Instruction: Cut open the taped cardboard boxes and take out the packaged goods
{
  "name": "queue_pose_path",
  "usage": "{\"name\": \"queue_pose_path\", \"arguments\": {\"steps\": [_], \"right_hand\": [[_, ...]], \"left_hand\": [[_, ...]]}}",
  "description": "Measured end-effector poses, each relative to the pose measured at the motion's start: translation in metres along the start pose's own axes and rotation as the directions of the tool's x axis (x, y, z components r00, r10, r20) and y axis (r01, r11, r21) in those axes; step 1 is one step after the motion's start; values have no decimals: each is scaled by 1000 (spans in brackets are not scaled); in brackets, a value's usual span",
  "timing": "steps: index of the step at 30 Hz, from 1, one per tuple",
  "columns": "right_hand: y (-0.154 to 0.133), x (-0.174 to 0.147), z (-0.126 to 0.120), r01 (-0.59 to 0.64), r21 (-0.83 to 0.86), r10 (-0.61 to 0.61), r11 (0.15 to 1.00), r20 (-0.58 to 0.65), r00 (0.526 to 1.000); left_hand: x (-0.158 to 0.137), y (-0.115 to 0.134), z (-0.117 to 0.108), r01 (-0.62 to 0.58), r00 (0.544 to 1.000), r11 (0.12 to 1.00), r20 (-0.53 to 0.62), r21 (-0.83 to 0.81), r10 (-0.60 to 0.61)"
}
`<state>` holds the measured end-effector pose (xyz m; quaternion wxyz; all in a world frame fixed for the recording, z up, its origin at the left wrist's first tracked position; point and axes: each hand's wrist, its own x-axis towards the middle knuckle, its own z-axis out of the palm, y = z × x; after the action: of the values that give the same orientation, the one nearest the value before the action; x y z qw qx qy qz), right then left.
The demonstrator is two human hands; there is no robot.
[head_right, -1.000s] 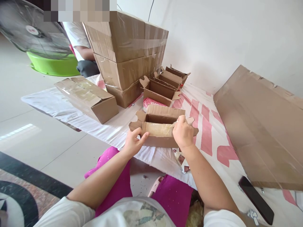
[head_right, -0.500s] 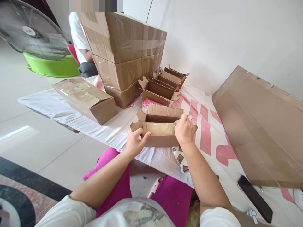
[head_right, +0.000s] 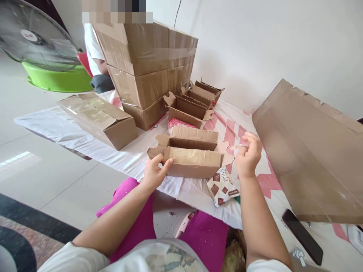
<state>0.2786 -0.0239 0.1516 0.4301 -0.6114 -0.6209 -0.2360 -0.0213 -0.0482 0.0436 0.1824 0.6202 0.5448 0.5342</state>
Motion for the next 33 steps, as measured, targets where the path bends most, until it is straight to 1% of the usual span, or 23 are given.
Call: {"name": "queue_pose_path", "arguments": {"steps": [2, 3, 5, 6, 9, 11, 12, 13, 16, 18, 21, 25, 29, 33], "right_hand": [[-8, -12, -8, 19, 77, -19, 997, -8, 1000], [-13, -17, -12, 9, 122, -12, 993, 21, 1000], [-23, -26, -18, 1, 197, -26, 980, 123, 992], [-28, -29, -19, 15, 216, -56, 976, 183, 982], [-41, -34, -19, 98, 210, -167, 973, 344, 924], [-49, -38, -15, 121, 181, -189, 976, 430, 883], [-54, -40, -12, 120, 150, -177, 981, 458, 871], [-58, -42, -9, 116, 108, -154, 987, 470, 869], [-69, -46, 1, 128, -22, -105, 991, 448, 888], [-74, -47, 6, 180, -73, -130, 981, 440, 888], [-76, -48, 12, 254, -129, -170, 958, 456, 874], [-70, -50, 13, 261, -173, -156, 950, 463, 872], [-64, -52, 12, 252, -176, -145, 952, 464, 874], [-60, -54, 11, 267, -186, -155, 945, 465, 872]], "left_hand": [[0, 1, 2, -8, 1000, 1000, 3, 4, 8], [0, 1, 3, -9, 1000, 1000, 3, 8, 9], [0, 1, 3, -7, 1000, 1000, 7, 15, 7], [-1, 1, 3, -6, 1000, 1000, 9, 18, 6], [-1, 1, 3, -3, 1000, 1000, 11, 23, 3], [-2, 1, 3, -5, 1000, 1000, 16, 25, 5], [-2, 1, 3, -7, 1000, 1000, 19, 28, 7], [-2, 0, 3, -9, 1000, 999, 21, 30, 9], [-3, 0, 3, -17, 1000, 999, 19, 37, 16], [-4, 0, 2, -20, 1000, 999, 17, 38, 19], [-4, 1, 1, -15, 1000, 999, 21, 36, 15], [-3, 4, 0, -14, 999, 999, 34, 34, 13], [-2, 6, 0, -27, 999, 999, 38, 38, 26], [-3, 7, 0, -26, 999, 999, 47, 34, 25]]}}
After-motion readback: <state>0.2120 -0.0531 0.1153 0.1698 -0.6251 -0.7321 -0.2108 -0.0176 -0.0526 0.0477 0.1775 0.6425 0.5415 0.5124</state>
